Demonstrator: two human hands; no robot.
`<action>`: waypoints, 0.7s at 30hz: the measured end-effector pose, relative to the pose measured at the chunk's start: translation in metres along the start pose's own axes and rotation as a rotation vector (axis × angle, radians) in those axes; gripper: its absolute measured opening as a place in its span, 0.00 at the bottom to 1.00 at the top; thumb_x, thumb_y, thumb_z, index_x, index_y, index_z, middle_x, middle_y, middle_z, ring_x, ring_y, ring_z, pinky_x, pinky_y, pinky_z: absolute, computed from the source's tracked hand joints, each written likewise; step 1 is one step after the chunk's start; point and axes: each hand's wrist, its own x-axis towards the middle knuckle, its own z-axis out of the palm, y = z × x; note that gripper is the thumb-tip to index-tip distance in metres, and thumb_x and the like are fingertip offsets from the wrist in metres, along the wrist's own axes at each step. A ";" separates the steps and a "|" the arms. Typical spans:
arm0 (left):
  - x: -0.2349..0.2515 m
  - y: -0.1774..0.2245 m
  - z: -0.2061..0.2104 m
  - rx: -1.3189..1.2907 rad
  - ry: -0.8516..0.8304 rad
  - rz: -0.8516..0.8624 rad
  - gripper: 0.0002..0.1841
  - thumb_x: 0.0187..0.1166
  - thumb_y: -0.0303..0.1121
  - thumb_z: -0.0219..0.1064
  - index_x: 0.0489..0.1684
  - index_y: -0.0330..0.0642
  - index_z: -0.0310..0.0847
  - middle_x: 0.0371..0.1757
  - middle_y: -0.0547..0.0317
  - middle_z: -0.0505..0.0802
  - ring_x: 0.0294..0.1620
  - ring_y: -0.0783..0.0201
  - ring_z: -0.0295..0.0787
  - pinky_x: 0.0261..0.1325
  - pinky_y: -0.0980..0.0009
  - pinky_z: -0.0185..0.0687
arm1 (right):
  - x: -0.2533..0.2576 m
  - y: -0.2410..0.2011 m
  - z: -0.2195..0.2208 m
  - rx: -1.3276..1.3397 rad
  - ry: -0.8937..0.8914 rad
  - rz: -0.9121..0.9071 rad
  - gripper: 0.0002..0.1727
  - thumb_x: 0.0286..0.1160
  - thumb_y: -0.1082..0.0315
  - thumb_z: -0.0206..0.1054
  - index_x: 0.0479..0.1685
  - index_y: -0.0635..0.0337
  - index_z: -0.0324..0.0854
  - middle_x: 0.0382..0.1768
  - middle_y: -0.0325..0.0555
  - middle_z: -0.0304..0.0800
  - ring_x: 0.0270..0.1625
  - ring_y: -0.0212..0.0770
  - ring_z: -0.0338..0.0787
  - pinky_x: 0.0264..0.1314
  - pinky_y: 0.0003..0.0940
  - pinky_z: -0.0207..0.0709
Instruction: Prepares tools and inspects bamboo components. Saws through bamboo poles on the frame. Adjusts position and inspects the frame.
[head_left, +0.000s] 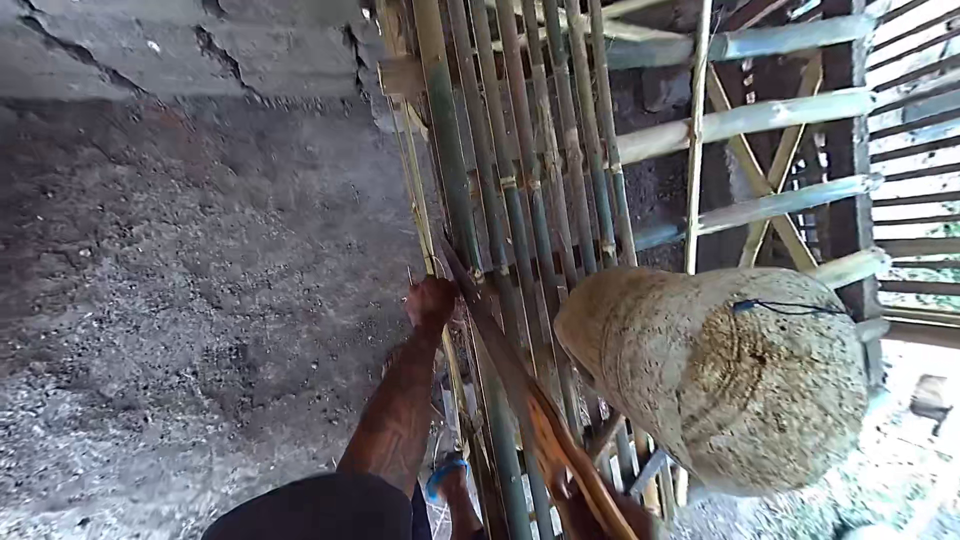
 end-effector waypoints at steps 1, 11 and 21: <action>0.003 0.003 -0.004 -0.012 -0.001 0.003 0.23 0.87 0.51 0.56 0.48 0.40 0.88 0.50 0.38 0.94 0.57 0.37 0.91 0.56 0.34 0.83 | 0.046 0.001 0.016 0.016 0.027 0.009 0.20 0.75 0.66 0.69 0.61 0.71 0.84 0.32 0.42 0.93 0.29 0.31 0.89 0.36 0.33 0.88; 0.003 -0.007 0.005 0.038 -0.017 0.035 0.23 0.85 0.53 0.59 0.46 0.41 0.87 0.48 0.37 0.94 0.53 0.35 0.92 0.50 0.32 0.84 | -0.044 -0.008 -0.016 0.097 0.013 0.031 0.19 0.80 0.63 0.68 0.58 0.72 0.83 0.35 0.39 0.93 0.37 0.29 0.92 0.46 0.36 0.90; -0.008 -0.004 -0.006 -0.008 -0.039 0.028 0.23 0.87 0.47 0.54 0.46 0.36 0.88 0.51 0.34 0.93 0.57 0.34 0.91 0.54 0.30 0.82 | 0.055 0.001 0.029 0.104 0.073 -0.018 0.16 0.74 0.63 0.70 0.53 0.66 0.87 0.25 0.35 0.89 0.24 0.29 0.87 0.30 0.31 0.87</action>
